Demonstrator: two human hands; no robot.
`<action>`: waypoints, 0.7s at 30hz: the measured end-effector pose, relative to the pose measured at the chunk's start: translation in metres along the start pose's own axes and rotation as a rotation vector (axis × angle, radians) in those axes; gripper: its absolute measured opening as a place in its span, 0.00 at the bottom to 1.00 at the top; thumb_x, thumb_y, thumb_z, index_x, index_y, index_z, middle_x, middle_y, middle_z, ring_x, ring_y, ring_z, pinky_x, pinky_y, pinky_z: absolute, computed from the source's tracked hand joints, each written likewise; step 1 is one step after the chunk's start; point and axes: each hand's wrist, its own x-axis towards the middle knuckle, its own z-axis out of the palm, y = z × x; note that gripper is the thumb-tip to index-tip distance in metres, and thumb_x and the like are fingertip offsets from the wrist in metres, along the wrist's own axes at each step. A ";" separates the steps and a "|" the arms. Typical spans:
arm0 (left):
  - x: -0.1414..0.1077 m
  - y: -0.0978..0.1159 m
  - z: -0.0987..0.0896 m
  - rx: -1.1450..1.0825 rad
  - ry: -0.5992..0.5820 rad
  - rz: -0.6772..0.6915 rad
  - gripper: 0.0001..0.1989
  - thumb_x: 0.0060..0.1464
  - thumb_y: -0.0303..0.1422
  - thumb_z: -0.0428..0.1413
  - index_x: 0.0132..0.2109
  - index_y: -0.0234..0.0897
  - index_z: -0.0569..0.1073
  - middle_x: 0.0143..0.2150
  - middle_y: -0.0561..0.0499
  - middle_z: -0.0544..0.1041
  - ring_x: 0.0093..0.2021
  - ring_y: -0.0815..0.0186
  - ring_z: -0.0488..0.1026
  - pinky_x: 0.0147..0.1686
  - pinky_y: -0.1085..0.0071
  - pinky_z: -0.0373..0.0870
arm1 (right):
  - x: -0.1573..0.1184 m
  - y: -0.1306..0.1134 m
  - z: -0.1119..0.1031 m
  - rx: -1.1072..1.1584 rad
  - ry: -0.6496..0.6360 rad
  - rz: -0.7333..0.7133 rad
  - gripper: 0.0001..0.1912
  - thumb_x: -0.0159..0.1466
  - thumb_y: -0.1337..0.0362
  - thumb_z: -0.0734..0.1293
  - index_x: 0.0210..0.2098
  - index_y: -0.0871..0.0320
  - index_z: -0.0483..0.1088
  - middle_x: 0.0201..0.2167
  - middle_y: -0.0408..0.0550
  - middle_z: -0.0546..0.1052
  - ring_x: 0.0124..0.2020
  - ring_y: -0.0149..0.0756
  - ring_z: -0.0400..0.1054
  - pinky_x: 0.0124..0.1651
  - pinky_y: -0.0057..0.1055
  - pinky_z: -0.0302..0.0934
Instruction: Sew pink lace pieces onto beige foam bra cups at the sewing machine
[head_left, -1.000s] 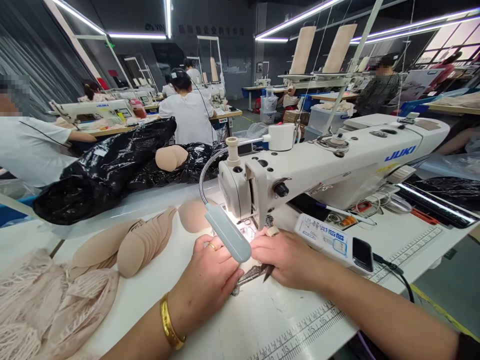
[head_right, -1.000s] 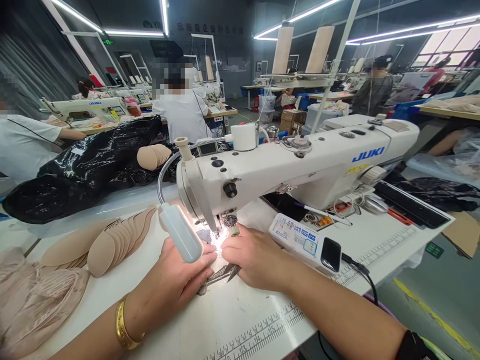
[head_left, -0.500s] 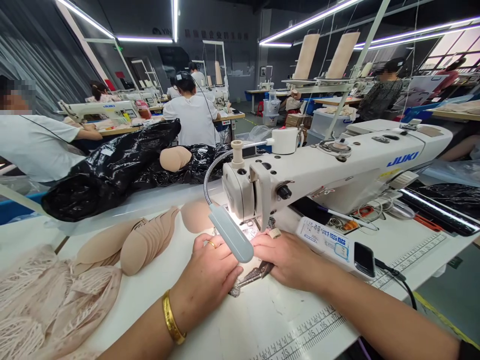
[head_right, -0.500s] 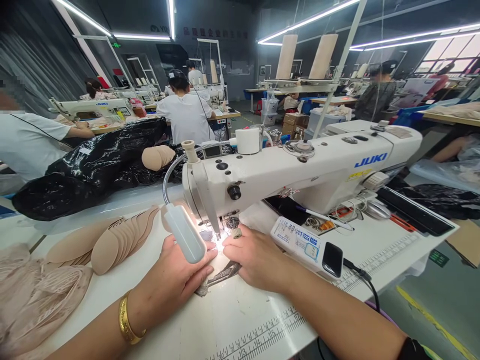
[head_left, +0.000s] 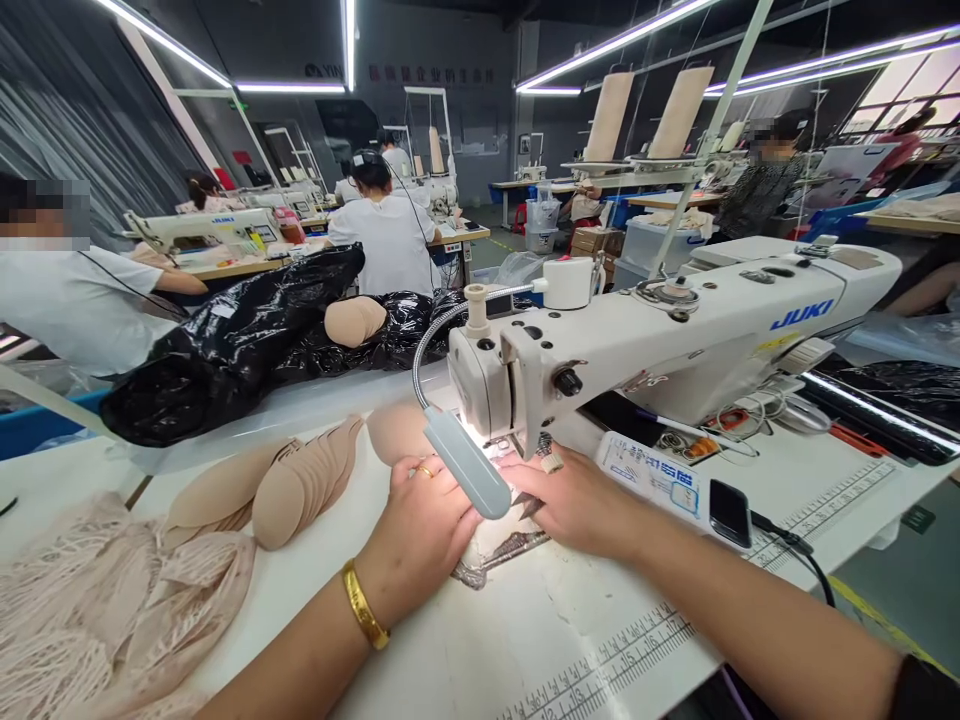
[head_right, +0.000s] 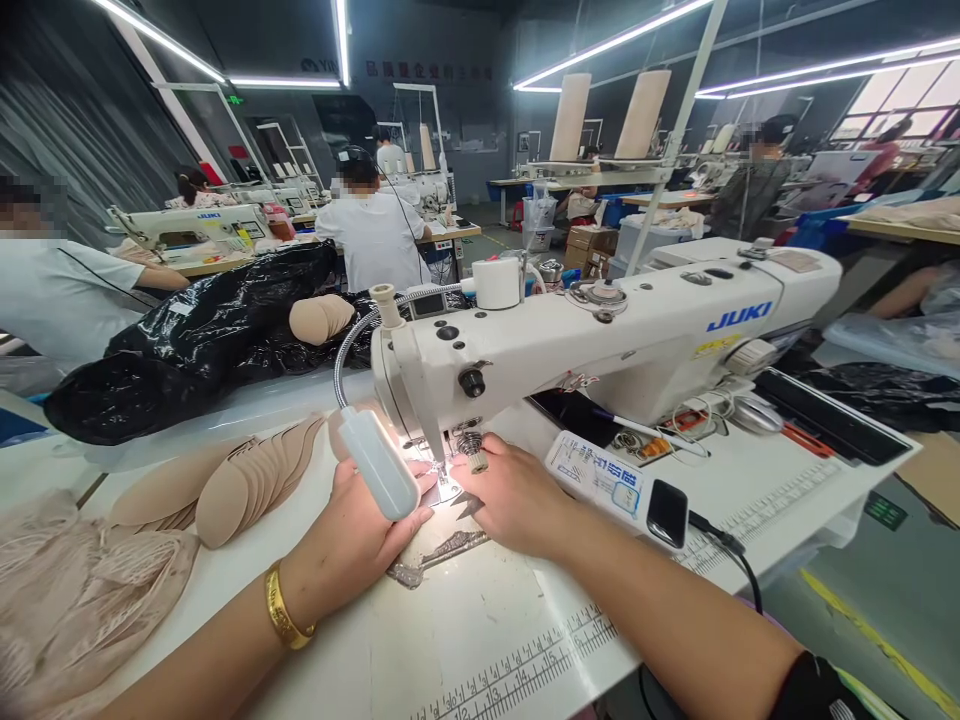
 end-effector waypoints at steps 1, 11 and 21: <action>0.000 0.000 0.001 0.003 -0.002 -0.010 0.12 0.68 0.31 0.50 0.49 0.44 0.78 0.50 0.47 0.81 0.50 0.51 0.73 0.52 0.51 0.54 | 0.000 0.000 -0.001 0.002 -0.005 0.006 0.17 0.63 0.72 0.64 0.49 0.52 0.75 0.45 0.49 0.78 0.46 0.46 0.64 0.46 0.37 0.60; -0.002 0.002 -0.034 -0.024 -0.083 -0.091 0.14 0.68 0.35 0.48 0.38 0.38 0.76 0.40 0.46 0.78 0.45 0.53 0.71 0.49 0.53 0.59 | 0.009 0.010 0.018 0.133 0.126 -0.001 0.18 0.60 0.79 0.64 0.44 0.56 0.76 0.39 0.48 0.76 0.46 0.41 0.64 0.43 0.31 0.61; -0.026 0.033 -0.078 -0.828 -0.476 -0.450 0.20 0.63 0.50 0.55 0.42 0.38 0.80 0.43 0.45 0.82 0.40 0.57 0.78 0.40 0.64 0.73 | -0.032 -0.008 0.006 0.096 0.354 -0.037 0.17 0.57 0.84 0.60 0.36 0.59 0.72 0.36 0.48 0.76 0.40 0.39 0.64 0.43 0.34 0.63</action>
